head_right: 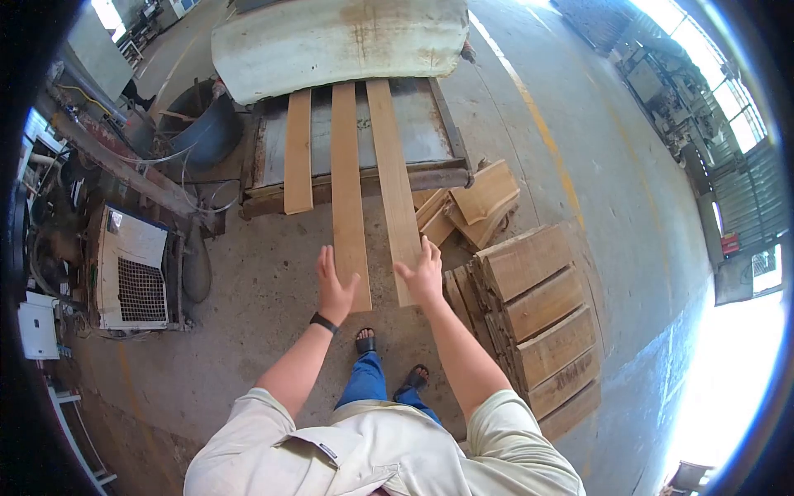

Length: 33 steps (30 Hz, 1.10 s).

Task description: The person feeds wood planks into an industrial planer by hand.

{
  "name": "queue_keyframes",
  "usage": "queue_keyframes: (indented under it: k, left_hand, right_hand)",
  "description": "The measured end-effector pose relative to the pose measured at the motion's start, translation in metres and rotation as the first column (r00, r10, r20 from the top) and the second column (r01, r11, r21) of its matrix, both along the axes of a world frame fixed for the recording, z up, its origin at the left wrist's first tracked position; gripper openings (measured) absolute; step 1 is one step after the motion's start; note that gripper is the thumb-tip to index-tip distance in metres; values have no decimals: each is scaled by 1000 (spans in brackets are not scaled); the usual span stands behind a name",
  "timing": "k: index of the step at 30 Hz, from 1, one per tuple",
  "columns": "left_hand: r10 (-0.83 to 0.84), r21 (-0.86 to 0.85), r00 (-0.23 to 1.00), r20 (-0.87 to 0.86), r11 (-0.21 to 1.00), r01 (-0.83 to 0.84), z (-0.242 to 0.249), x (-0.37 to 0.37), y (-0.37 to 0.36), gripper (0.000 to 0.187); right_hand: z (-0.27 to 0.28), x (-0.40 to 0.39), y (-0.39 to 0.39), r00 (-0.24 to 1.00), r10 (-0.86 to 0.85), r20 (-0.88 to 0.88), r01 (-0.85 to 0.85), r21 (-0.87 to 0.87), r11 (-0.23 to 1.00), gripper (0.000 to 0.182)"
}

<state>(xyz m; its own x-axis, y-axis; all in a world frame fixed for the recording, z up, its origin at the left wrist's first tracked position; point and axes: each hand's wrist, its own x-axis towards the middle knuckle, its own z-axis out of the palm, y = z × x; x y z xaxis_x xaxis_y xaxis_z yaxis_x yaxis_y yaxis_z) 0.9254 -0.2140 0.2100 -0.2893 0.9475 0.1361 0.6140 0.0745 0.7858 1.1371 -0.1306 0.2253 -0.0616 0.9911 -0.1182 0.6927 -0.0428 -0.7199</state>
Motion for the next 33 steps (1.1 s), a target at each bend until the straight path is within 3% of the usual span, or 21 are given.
queue_keyframes:
  k: [1,2,4,7,10,13,16,22,33]
  left_hand:
    - [-81,57,953,-291,993,102,17,1,1,85]
    - [-174,-26,917,-358,984,177,23,6,-2,89]
    - [-358,-205,811,-463,933,295,26,20,-13,98]
    - [-475,-431,664,-577,868,247,4,20,5,98]
    - [-422,-407,516,-745,901,149,-10,16,40,98]
    - [-534,-501,563,-630,834,230,5,10,70,97]
    - [-553,-506,534,-640,826,249,6,2,94,98]
    - [-569,-534,495,-657,814,227,11,-3,119,99]
    - [-558,-535,518,-649,818,211,9,-30,189,105]
  right_hand:
    - [9,-1,-8,991,54,119,-58,27,998,93]
    - [12,-3,-17,966,105,237,-119,45,992,99]
    - [2,-5,-25,937,143,319,-181,93,979,91]
    - [-21,-14,-11,917,145,373,-221,169,961,84]
    - [-25,-26,19,904,145,401,-248,218,944,79]
    - [-28,-43,59,887,144,438,-270,241,932,76]
    - [-36,-58,96,870,110,481,-279,294,914,76]
    - [-28,-72,140,867,170,469,-295,208,933,76]
    - [-31,-87,188,865,192,464,-326,226,918,73]
